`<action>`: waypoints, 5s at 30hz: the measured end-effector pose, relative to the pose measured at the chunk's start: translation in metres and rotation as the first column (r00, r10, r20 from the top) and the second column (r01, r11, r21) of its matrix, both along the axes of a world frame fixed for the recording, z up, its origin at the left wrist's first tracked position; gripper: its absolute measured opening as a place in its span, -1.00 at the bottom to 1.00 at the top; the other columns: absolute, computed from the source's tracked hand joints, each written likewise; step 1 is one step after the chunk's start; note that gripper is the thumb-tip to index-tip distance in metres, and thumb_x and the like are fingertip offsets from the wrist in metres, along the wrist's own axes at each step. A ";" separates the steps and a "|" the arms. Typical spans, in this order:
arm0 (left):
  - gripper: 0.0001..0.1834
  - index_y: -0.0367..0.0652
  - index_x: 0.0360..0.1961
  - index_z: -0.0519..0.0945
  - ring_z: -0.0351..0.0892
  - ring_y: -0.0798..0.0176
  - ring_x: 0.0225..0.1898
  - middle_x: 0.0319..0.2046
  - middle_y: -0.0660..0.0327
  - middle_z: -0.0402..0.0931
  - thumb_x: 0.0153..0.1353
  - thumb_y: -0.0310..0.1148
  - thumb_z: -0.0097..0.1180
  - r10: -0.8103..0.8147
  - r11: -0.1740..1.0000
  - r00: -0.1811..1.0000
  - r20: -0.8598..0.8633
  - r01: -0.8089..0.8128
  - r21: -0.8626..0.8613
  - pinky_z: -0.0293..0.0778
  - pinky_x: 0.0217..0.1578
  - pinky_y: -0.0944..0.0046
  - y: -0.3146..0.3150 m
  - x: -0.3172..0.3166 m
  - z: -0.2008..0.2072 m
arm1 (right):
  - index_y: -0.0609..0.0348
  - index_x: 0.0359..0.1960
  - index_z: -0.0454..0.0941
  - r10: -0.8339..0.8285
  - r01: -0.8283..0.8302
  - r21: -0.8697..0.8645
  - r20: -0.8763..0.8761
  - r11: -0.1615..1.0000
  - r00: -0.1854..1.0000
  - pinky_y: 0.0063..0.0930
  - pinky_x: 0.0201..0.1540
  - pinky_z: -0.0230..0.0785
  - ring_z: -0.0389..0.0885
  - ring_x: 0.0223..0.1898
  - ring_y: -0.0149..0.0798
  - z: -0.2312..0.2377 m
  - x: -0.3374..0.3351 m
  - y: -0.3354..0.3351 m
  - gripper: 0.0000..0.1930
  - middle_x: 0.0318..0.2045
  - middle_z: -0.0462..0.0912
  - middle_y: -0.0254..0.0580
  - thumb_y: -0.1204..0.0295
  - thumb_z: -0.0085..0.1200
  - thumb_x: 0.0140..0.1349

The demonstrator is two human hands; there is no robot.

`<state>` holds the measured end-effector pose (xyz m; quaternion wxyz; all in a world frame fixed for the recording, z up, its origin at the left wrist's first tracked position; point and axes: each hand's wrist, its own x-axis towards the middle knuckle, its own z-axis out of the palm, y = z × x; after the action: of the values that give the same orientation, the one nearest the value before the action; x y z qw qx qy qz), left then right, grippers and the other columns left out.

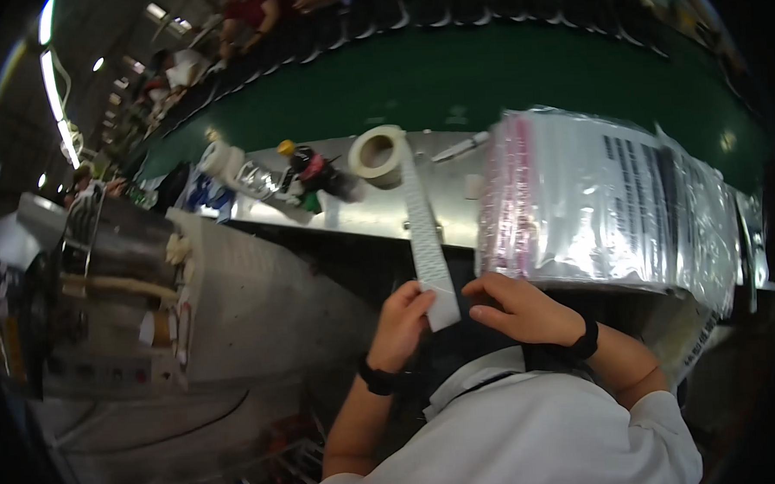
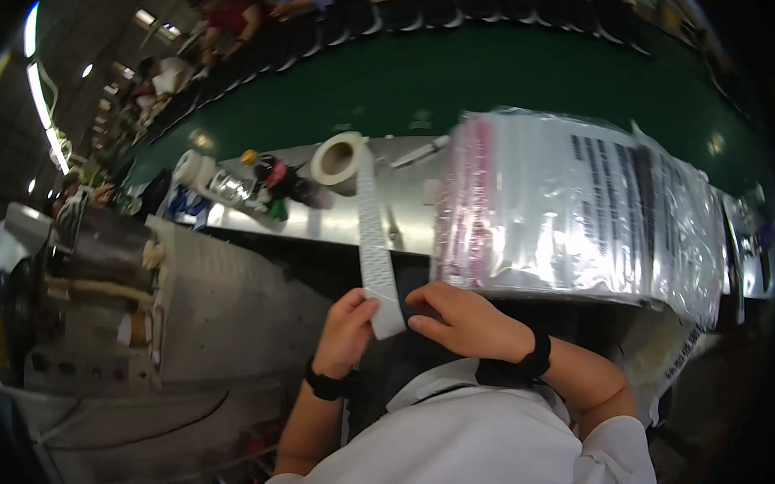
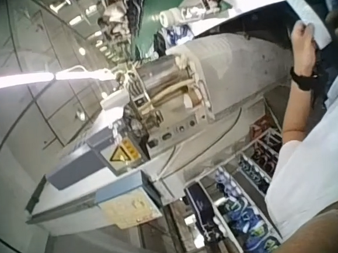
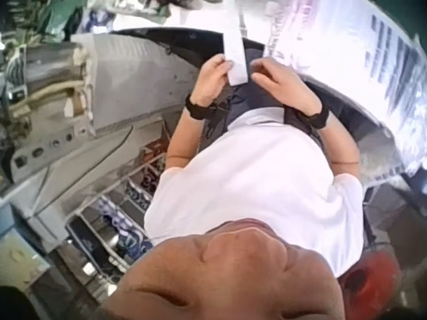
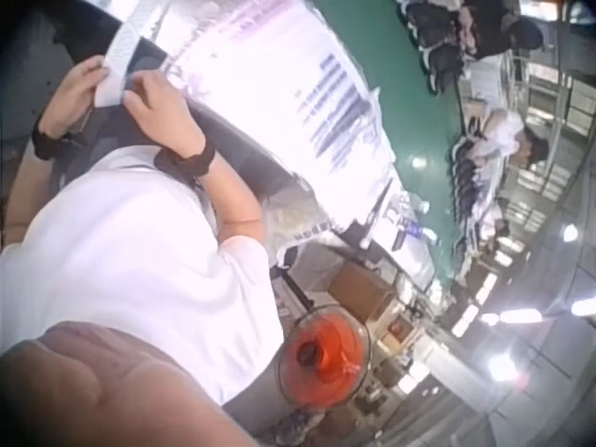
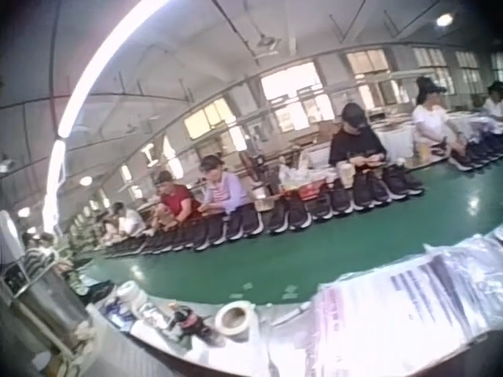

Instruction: The recorder is placing small shoe-related components into plastic bags at a manufacturing workstation.

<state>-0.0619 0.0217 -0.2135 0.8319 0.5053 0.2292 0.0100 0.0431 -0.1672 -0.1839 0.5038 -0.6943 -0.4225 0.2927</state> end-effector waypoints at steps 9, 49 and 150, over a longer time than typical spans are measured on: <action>-0.83 -0.26 -0.19 0.44 0.50 0.40 -0.30 -0.29 0.23 0.48 0.26 -0.40 -0.08 -0.186 0.973 0.981 -0.061 0.192 0.128 0.47 -0.30 0.37 -0.010 -0.045 -0.031 | 0.23 -0.38 0.41 -0.032 0.053 -0.001 -0.807 0.999 0.590 -0.65 -0.35 0.30 0.39 -0.45 -0.53 -0.046 -0.014 0.035 -0.85 -0.50 0.44 -0.38 0.39 -0.04 0.22; -0.88 -0.35 -0.29 0.51 0.40 0.51 -0.39 -0.40 0.28 0.47 0.22 -0.54 -0.07 0.030 0.819 0.979 0.200 -0.139 0.557 0.32 -0.34 0.52 -0.008 0.045 0.017 | 0.13 -0.48 0.51 -0.222 0.261 -0.057 0.372 0.964 0.901 -0.32 -0.43 0.35 0.50 -0.48 -0.08 -0.030 0.002 -0.026 -0.92 -0.55 0.49 -0.15 0.44 0.13 0.00; -0.80 -0.29 -0.22 0.50 0.46 0.35 -0.42 -0.27 0.15 0.46 0.11 -0.46 0.12 -0.129 0.675 0.981 0.142 -0.018 0.737 0.37 -0.43 0.43 -0.017 0.026 0.008 | 0.17 -0.47 0.49 -0.298 0.267 0.182 0.172 0.946 0.939 -0.34 -0.49 0.30 0.47 -0.52 -0.07 -0.022 0.014 0.041 -0.95 -0.58 0.42 -0.15 0.49 0.07 0.03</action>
<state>-0.0361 0.0052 -0.2053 0.5758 0.8005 0.1133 0.1218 0.0573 -0.1260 -0.2060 0.5489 -0.7320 -0.3875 0.1128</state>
